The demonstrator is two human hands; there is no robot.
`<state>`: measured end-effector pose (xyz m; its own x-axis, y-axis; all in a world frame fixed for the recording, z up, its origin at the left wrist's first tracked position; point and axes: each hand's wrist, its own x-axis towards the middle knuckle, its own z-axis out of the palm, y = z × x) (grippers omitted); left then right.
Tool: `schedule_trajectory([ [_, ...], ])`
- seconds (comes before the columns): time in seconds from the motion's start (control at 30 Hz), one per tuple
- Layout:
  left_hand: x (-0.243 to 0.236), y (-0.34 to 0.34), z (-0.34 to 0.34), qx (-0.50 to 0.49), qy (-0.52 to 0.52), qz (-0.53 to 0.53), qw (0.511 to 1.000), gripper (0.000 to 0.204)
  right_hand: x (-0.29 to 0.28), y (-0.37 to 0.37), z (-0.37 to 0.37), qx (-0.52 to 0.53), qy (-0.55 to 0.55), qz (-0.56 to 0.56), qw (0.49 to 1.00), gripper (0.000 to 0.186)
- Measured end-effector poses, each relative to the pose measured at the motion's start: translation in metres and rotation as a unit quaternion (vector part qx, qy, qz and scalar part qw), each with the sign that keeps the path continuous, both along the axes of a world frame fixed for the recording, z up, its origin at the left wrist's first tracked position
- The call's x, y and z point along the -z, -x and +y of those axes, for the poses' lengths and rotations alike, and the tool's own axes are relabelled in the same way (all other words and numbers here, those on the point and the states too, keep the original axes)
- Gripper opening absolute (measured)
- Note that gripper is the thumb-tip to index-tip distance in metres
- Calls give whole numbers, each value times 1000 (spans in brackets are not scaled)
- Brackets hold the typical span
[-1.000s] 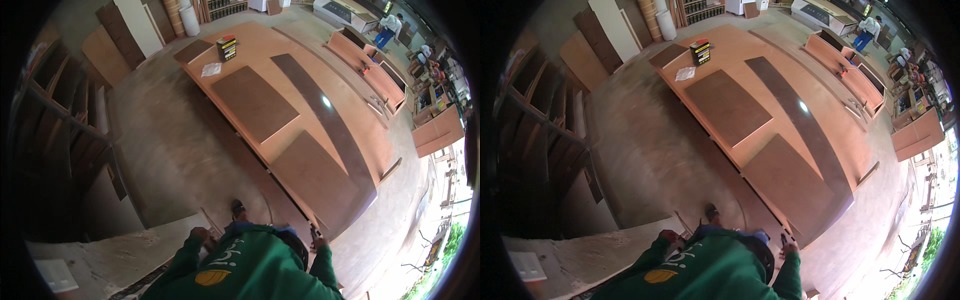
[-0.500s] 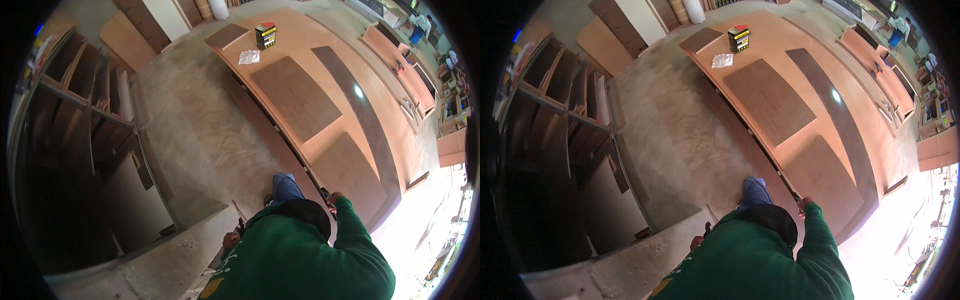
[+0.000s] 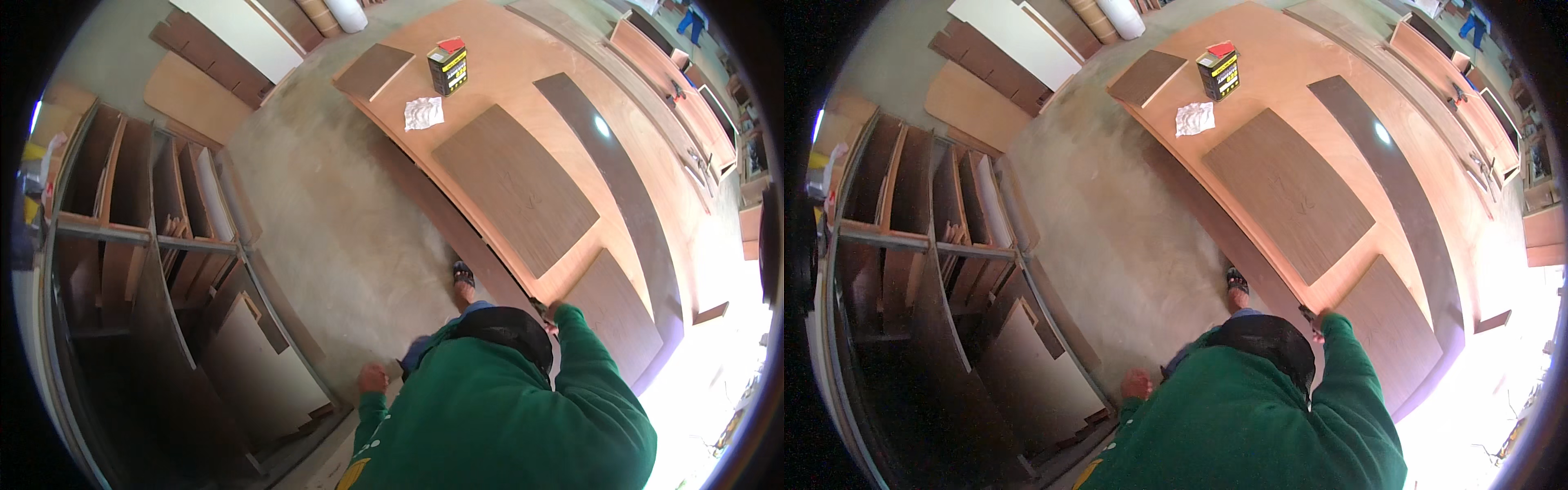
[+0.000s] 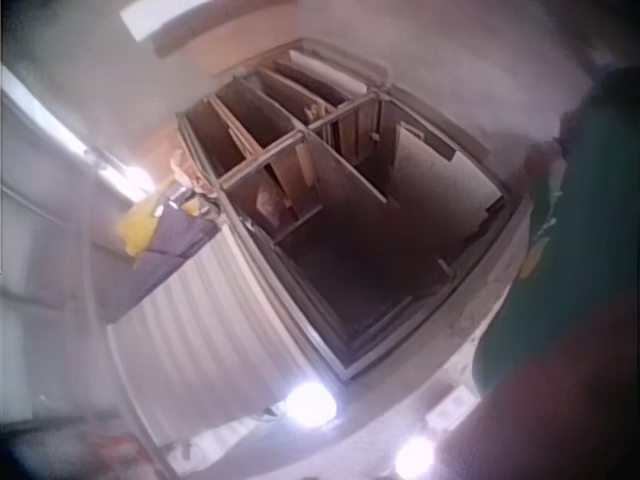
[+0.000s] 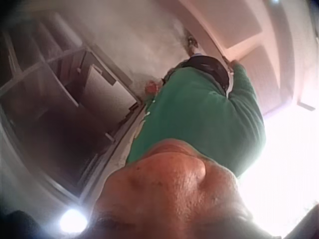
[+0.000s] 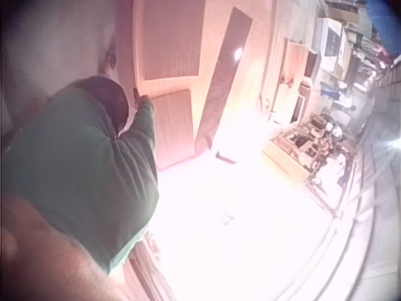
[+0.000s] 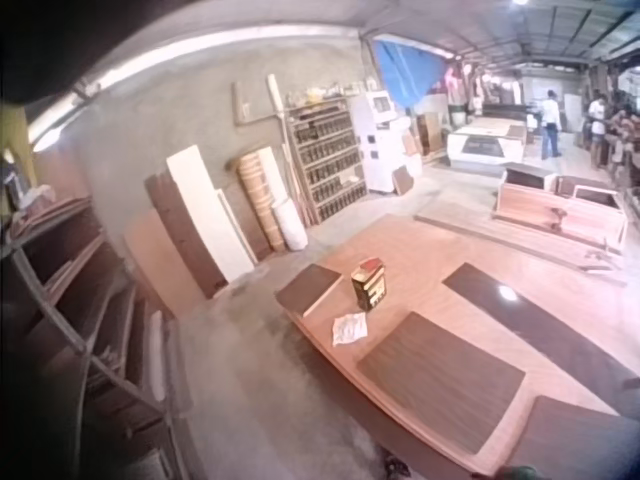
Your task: The person trims wood veneer from the edges of a panel using a utility knife and then wipes the surface with a cloth.
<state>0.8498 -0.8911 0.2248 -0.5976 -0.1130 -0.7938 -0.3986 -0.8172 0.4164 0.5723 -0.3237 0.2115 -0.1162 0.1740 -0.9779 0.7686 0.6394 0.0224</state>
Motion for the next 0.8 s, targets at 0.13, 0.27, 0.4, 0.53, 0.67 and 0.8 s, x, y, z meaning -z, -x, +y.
schedule_trajectory([
  [0.13, -11, 61, -77, 353, 679, -29, 643, 34, 3, 118, -46, -272, 63, 92, 956, 27],
  [0.27, 2, 131, -75, 441, 421, -94, 787, 32, -2, 209, -95, -43, 85, 90, 991, 41],
  [0.4, 21, 214, -97, 557, 392, -50, 731, 31, -5, 285, -169, 23, 74, 53, 996, 36],
  [0.53, 15, 319, -165, 595, 378, -49, 708, 31, -1, 337, -251, 30, 101, 134, 985, 37],
  [0.67, 1, 438, -228, 585, 278, -115, 753, 31, 53, 397, -325, -227, 28, 263, 937, 45],
  [0.8, -31, 530, -313, 494, 256, -174, 813, 17, 109, 461, -421, -167, -25, 294, 941, 50],
])
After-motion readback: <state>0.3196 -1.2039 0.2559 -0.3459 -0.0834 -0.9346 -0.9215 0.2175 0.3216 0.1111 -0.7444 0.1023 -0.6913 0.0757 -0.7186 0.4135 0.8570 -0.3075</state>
